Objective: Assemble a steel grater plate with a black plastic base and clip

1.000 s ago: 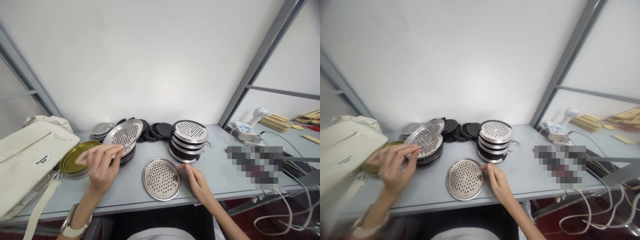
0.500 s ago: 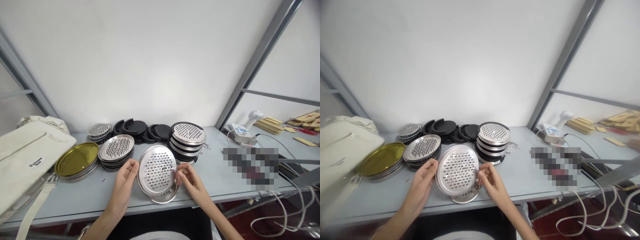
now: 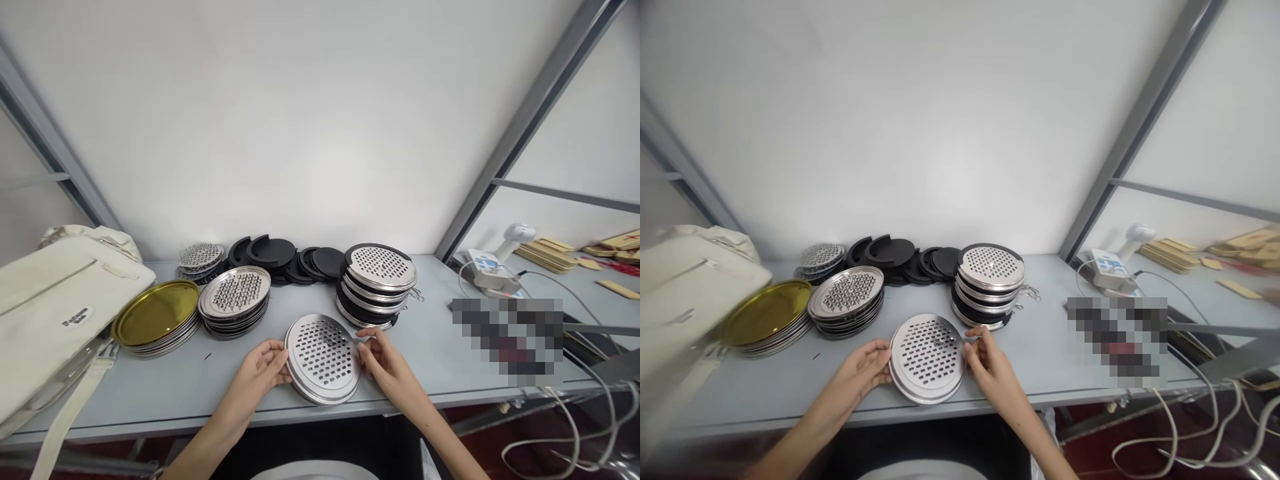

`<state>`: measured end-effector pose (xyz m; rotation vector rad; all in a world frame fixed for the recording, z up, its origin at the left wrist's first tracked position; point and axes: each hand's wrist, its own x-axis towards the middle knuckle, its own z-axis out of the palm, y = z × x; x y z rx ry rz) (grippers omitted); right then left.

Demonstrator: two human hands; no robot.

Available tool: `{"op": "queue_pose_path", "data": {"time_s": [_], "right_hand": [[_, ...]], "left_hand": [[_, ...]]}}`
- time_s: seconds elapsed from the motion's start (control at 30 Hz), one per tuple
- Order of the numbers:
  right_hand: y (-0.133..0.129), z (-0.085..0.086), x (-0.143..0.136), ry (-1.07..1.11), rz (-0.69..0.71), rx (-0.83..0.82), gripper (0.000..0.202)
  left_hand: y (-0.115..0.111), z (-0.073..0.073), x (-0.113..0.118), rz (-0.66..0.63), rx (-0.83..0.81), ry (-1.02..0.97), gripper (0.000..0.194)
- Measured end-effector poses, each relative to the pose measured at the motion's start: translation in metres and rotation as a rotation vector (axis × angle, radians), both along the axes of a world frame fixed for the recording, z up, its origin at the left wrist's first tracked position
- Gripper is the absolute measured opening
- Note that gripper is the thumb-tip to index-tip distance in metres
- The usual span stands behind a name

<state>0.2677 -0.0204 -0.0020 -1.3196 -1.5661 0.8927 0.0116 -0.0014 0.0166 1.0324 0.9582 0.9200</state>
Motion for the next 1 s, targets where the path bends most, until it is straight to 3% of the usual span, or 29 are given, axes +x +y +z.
{"op": "queue_pose_path", "data": {"time_s": [0.17, 0.33, 0.5, 0.77, 1.0], "right_hand": [[-0.001, 0.003, -0.002, -0.091, 0.000, 0.016, 0.022], [-0.001, 0.003, -0.002, -0.143, -0.001, 0.025, 0.025], [0.000, 0.002, -0.003, -0.191, -0.004, 0.032, 0.027], [0.002, -0.002, -0.008, -0.351, -0.120, 0.047, 0.031], [0.004, 0.000, -0.013, -0.268, -0.116, 0.081, 0.034]], "left_hand": [[0.005, -0.009, -0.003, 0.004, 0.110, 0.241, 0.050], [-0.001, -0.008, -0.006, -0.043, 0.190, 0.520, 0.046], [-0.005, -0.009, -0.005, -0.035, 0.210, 0.538, 0.049], [-0.002, -0.009, -0.007, -0.054, 0.221, 0.557, 0.053], [-0.002, -0.008, -0.007, -0.078, 0.251, 0.534, 0.048]]}}
